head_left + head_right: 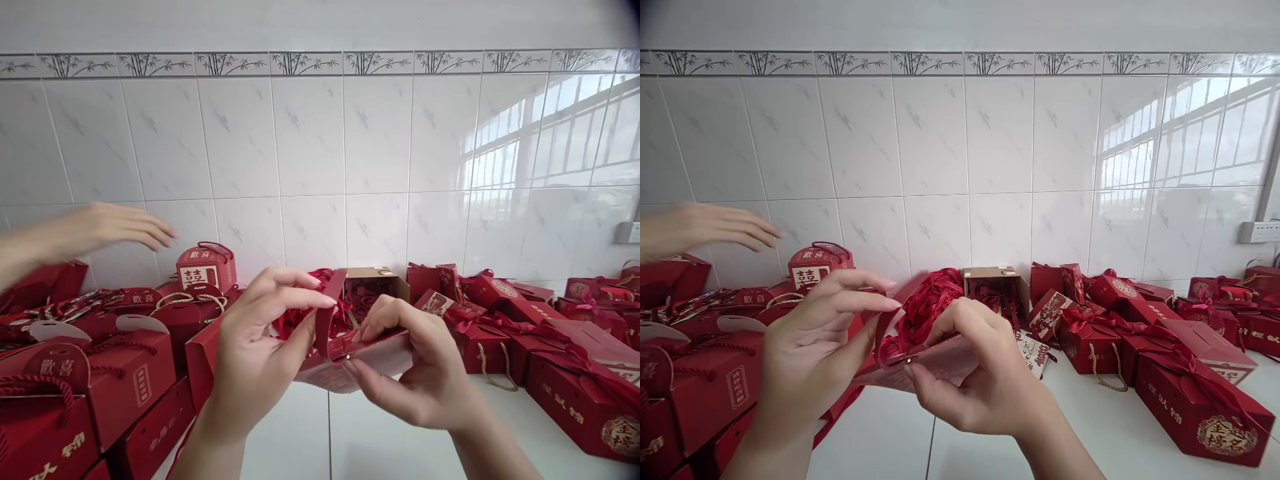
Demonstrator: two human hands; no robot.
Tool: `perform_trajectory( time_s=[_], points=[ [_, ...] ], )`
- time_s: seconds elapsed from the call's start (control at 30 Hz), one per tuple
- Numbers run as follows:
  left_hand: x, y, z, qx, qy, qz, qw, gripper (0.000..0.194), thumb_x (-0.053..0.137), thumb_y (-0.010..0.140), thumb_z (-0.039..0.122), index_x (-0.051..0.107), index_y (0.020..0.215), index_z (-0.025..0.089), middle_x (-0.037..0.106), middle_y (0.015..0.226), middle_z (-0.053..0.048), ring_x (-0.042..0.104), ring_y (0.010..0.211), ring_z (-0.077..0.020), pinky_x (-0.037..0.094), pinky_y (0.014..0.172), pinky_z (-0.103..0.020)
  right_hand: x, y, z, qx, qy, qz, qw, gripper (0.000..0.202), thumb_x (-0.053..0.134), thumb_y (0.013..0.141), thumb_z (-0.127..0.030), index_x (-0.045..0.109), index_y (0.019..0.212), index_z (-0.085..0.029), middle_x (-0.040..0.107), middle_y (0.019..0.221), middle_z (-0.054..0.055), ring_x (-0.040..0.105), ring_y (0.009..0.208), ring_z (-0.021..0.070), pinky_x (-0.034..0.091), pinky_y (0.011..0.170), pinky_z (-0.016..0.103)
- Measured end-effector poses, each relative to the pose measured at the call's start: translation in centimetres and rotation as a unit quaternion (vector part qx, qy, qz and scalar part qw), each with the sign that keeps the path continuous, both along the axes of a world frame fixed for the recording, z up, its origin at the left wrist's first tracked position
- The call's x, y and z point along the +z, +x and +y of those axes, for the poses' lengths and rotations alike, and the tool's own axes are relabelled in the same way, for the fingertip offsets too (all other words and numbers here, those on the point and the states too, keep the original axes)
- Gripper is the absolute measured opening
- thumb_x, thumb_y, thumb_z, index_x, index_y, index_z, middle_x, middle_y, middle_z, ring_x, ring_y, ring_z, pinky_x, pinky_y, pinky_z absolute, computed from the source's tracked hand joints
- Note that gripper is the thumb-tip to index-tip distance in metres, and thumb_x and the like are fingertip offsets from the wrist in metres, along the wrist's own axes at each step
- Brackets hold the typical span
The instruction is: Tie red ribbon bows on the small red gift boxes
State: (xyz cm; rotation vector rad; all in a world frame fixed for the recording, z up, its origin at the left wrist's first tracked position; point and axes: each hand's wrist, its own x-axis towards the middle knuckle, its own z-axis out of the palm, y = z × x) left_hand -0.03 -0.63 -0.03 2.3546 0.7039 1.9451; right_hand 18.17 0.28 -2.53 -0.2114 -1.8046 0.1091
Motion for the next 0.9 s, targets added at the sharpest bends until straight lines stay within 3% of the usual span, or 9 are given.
perform_trajectory(
  time_s=[0.13, 0.3, 0.57, 0.73, 0.9],
  points=[
    [0.1, 0.2, 0.0, -0.059, -0.054, -0.009, 0.997, 0.017, 0.057, 0.087, 0.010, 0.065, 0.093, 0.024, 0.065, 0.107, -0.003, 0.061, 0.107, -0.0170, 0.054, 0.089, -0.027, 0.0, 0.0, 0.0, 0.000, 0.001, -0.006, 1.000, 0.024, 0.068, 0.069, -0.009, 0.050, 0.082, -0.020, 0.056, 0.068, -0.001, 0.049, 0.060, 0.0113, 0.040, 0.054, 0.025],
    [0.3, 0.7, -1.0, -0.151, -0.151, -0.019, 0.977, 0.007, 0.057, 0.088, 0.015, 0.060, 0.090, 0.022, 0.072, 0.090, -0.002, 0.069, 0.082, -0.0138, 0.059, 0.068, -0.021, 0.0, 0.6, 0.1, -0.016, -0.008, 0.001, 1.000, 0.022, 0.068, 0.072, -0.012, 0.051, 0.084, -0.020, 0.058, 0.070, -0.001, 0.051, 0.061, 0.0120, 0.041, 0.054, 0.026],
    [0.5, 1.5, -1.3, -0.138, -0.168, -0.070, 0.974, 0.006, 0.065, 0.081, 0.016, 0.062, 0.080, 0.020, 0.073, 0.081, -0.003, 0.069, 0.070, -0.0146, 0.057, 0.056, -0.019, 0.1, 0.8, 0.0, -0.028, -0.012, -0.002, 1.000, 0.022, 0.068, 0.073, -0.012, 0.051, 0.085, -0.021, 0.058, 0.071, 0.000, 0.051, 0.061, 0.0125, 0.042, 0.055, 0.027],
    [0.5, 1.5, -1.4, -0.159, -0.173, -0.037, 0.971, 0.009, 0.062, 0.084, 0.013, 0.061, 0.084, 0.022, 0.073, 0.085, -0.002, 0.070, 0.071, -0.0126, 0.058, 0.056, -0.017, 0.0, 0.7, 0.1, -0.029, -0.010, 0.000, 1.000, 0.022, 0.068, 0.071, -0.011, 0.051, 0.083, -0.020, 0.057, 0.070, -0.001, 0.050, 0.061, 0.0111, 0.041, 0.054, 0.025],
    [0.4, 1.2, -1.4, -0.134, -0.165, -0.026, 0.977, 0.009, 0.061, 0.086, 0.013, 0.060, 0.086, 0.022, 0.073, 0.086, -0.001, 0.070, 0.077, -0.0125, 0.059, 0.063, -0.017, 0.1, 0.9, 0.1, -0.033, -0.015, 0.000, 0.999, 0.022, 0.067, 0.072, -0.012, 0.051, 0.084, -0.020, 0.056, 0.071, -0.001, 0.050, 0.061, 0.0112, 0.041, 0.054, 0.025]
  ],
)
